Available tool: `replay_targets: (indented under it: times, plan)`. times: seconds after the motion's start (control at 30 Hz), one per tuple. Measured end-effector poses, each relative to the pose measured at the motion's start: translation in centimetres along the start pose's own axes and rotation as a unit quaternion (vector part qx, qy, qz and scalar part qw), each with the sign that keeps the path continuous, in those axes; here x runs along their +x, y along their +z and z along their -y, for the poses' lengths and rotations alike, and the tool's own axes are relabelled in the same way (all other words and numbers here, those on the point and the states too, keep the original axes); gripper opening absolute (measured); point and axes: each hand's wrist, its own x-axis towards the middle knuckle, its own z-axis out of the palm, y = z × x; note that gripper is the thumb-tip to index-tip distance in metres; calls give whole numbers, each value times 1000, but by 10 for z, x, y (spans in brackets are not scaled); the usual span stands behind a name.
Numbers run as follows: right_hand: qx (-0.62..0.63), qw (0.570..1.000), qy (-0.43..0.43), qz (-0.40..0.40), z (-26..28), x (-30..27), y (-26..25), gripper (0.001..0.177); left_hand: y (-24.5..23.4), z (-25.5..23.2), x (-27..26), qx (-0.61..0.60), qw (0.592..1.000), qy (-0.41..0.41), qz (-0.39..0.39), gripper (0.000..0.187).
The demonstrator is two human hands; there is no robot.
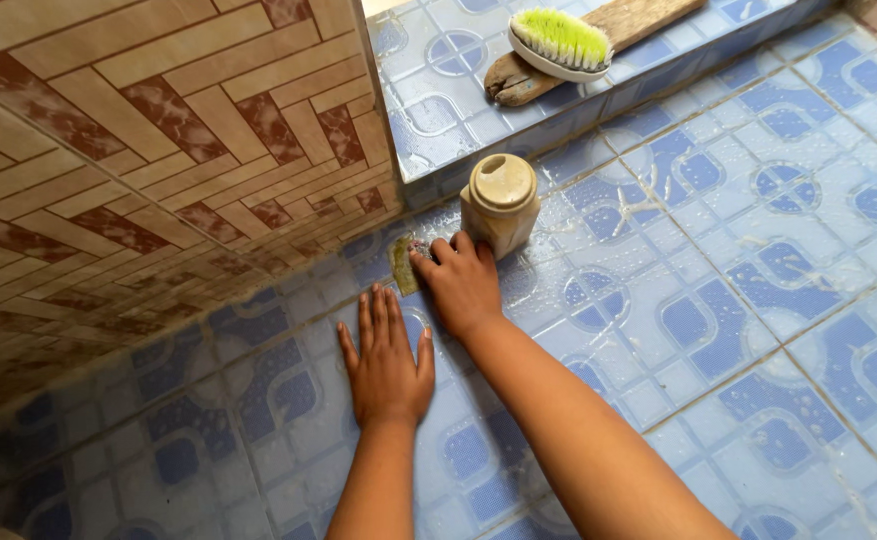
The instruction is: The person scrubs the tiled floor and steps with a scrub pad and steel wool.
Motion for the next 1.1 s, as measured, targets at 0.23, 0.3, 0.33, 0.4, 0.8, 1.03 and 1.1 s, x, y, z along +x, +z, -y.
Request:
replay_targets:
  times: [0.23, 0.3, 0.33, 0.4, 0.8, 1.03, 1.1]
  plan:
    - [4, 999, -19, -42, 1, -24, -9, 45, 0, 1, 4, 24, 1000, 4, 18, 74]
    - [0, 999, -30, -21, -4, -23, -12, 43, 1, 3, 5, 17, 1000, 7, 12, 75]
    - [-3, 999, -41, 2, -6, -23, -14, 41, 2, 3, 4, 11, 1000, 11, 3, 75]
    - [-11, 998, -49, 28, -14, -24, -21, 35, 3, 2, 4, 4, 1000, 17, -7, 76]
    - [-10, 998, -11, 55, -175, -93, -102, 38, 38, -130, 7, -74, 924, 369, 63, 78]
    - [-64, 986, -7, 157, -332, -128, -178, 45, 66, -274, 20, -76, 941, 308, 115, 77]
    - [-56, 985, -45, 159, -353, -146, -197, 50, 73, -306, 25, -64, 942, 301, 135, 77]
